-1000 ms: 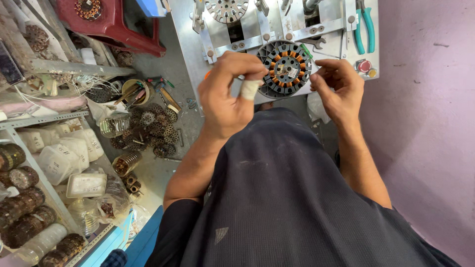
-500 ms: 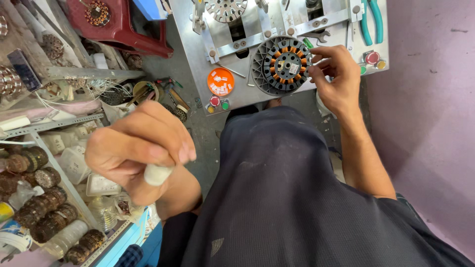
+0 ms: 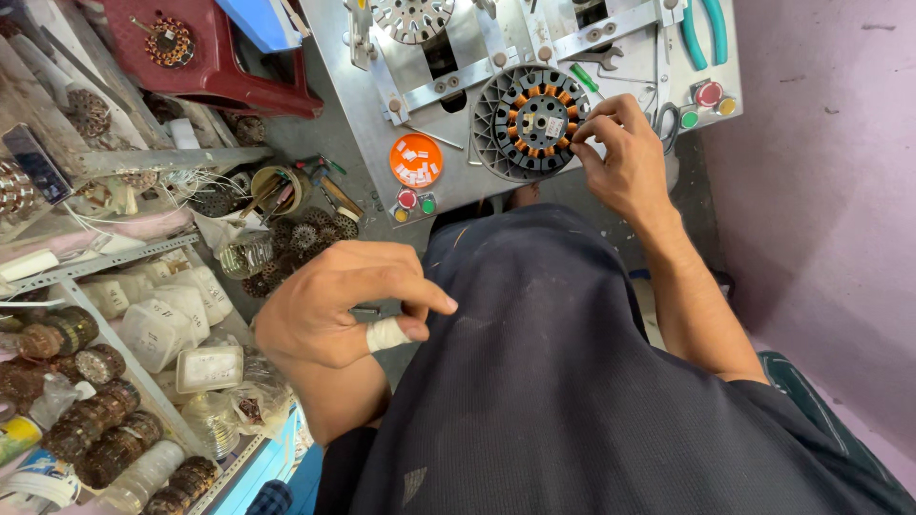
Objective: The person assembles components of an electric motor using a winding machine, manipulating copper coils and metal stators by hand, and using pliers to trim wires.
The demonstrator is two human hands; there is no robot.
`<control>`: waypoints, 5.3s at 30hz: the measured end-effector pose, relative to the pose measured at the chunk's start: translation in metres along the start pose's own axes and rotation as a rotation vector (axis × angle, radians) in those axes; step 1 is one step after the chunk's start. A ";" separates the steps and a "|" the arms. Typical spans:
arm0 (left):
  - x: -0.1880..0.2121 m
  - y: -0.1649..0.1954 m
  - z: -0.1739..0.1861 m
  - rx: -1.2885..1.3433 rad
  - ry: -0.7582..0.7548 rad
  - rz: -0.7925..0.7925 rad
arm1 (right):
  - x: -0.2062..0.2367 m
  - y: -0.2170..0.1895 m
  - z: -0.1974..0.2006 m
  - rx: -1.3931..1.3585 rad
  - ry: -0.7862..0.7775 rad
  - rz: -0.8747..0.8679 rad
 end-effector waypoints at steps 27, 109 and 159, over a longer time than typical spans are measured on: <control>-0.100 -0.223 -0.026 -0.339 0.450 0.277 | 0.040 -0.091 0.057 0.218 -0.175 -0.253; -0.031 -0.181 0.028 -0.606 0.541 -0.284 | -0.034 -0.073 -0.068 -0.460 -0.258 0.022; 0.169 -0.305 0.065 -0.322 0.750 0.604 | -0.052 -0.055 -0.070 -0.150 -0.230 0.271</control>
Point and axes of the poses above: each hand's wrist, its own x-axis away from the middle knuckle, its own z-axis out of the back of the hand, y = z × x, the point moved 7 cm from there along -x, towards the middle knuckle, and after that the axes turned 6 degrees about -z, right-handed, at the moved point
